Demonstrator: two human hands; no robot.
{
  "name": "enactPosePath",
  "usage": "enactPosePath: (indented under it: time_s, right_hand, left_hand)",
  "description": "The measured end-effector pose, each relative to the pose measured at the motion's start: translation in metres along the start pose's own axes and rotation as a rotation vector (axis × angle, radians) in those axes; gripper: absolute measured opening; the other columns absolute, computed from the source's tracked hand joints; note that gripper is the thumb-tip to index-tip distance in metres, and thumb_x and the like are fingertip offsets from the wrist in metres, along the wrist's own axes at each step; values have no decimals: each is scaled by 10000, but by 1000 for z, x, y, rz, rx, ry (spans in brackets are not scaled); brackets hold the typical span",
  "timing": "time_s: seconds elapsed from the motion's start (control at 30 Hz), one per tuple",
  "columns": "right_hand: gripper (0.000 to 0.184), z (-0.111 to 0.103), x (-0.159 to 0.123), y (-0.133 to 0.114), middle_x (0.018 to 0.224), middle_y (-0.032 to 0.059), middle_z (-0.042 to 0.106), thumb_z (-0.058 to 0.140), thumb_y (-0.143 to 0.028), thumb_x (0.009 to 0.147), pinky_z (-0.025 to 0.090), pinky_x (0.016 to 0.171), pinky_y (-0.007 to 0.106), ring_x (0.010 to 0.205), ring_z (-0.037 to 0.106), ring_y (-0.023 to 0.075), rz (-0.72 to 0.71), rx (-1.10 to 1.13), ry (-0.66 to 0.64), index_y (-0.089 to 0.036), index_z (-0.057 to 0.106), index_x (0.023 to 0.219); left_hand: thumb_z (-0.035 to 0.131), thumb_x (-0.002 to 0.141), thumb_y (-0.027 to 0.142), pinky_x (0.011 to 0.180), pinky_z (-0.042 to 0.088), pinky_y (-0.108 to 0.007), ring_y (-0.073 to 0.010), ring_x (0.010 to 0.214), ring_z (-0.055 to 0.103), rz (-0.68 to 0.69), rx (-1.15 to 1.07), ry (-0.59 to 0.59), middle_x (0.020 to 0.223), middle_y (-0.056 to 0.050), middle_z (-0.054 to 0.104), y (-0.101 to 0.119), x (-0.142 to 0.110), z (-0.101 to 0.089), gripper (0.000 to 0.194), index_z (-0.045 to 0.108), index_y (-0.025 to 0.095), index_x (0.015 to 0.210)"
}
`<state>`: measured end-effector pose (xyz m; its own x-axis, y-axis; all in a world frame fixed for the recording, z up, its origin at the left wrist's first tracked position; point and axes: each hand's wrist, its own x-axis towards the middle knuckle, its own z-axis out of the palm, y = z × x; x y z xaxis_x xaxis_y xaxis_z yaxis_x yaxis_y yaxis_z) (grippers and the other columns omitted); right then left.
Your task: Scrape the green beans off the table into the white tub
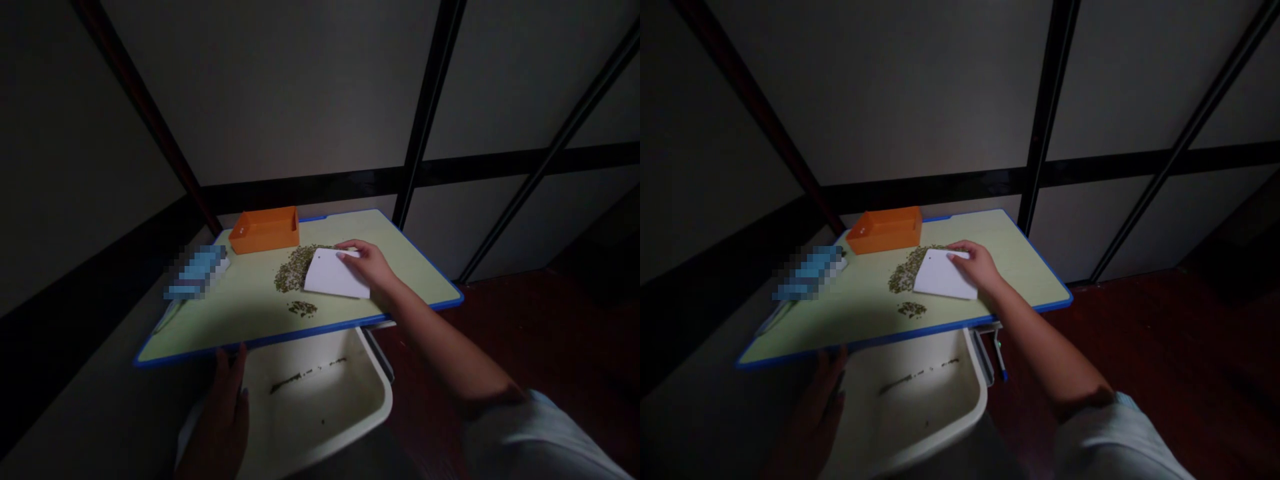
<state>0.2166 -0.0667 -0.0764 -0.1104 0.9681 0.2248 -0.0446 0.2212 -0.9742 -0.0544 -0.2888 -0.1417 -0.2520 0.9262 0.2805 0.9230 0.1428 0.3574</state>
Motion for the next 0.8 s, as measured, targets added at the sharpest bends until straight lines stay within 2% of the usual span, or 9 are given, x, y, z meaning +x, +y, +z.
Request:
enactPosePath:
  time_s: [0.13,0.27,0.37,0.47,0.57,0.7,0.8]
  right_hand:
    - [355,-17,13,-1,775,33,693,769,-416,598,396,550,245,610,560,131,-15,-12,-91,-161,723,842]
    - [395,-18,9,5,703,15,668,783,-457,592,394,530,240,572,549,124,-7,21,-82,-158,703,837]
    - [386,-16,6,7,665,7,643,791,-465,576,386,517,236,554,530,115,-26,-21,-104,-154,684,776]
    - [381,-13,5,6,659,9,632,793,-473,560,377,514,236,550,509,108,-41,-101,-145,-151,674,725]
    - [396,-12,5,7,673,18,638,785,-495,550,377,517,239,567,513,116,-49,-153,-143,-154,673,718]
    - [404,-12,6,9,681,24,641,765,-512,563,378,521,242,586,520,127,-65,-202,-125,-156,678,734]
    - [392,-13,5,10,699,30,646,758,-505,573,379,530,244,601,524,131,-79,-224,-129,-155,680,731]
  left_hand:
    - [385,798,149,1166,313,-463,-283,1448,231,91,160,-56,1554,-105,316,-11,10,9,704,238,220,1483]
    - [370,807,144,1169,300,-460,-293,1458,183,117,147,-77,1580,-134,241,-4,7,18,688,238,186,1481]
    - [331,853,166,1179,270,-479,-274,1466,159,141,93,-40,1600,-129,168,4,-1,18,637,230,218,1480]
    - [277,902,201,1186,248,-490,-257,1459,195,150,37,24,1594,-138,185,8,-6,15,560,283,236,1461]
    - [260,921,233,1182,259,-478,-243,1456,203,162,12,36,1593,-132,196,8,-8,15,535,299,244,1454]
    - [250,923,252,1166,287,-481,-253,1456,194,162,-20,-5,1595,-135,186,10,-7,12,532,306,232,1451]
    - [242,919,264,1152,300,-507,-288,1451,190,140,-22,-107,1583,-179,189,18,-5,3,535,333,192,1441]
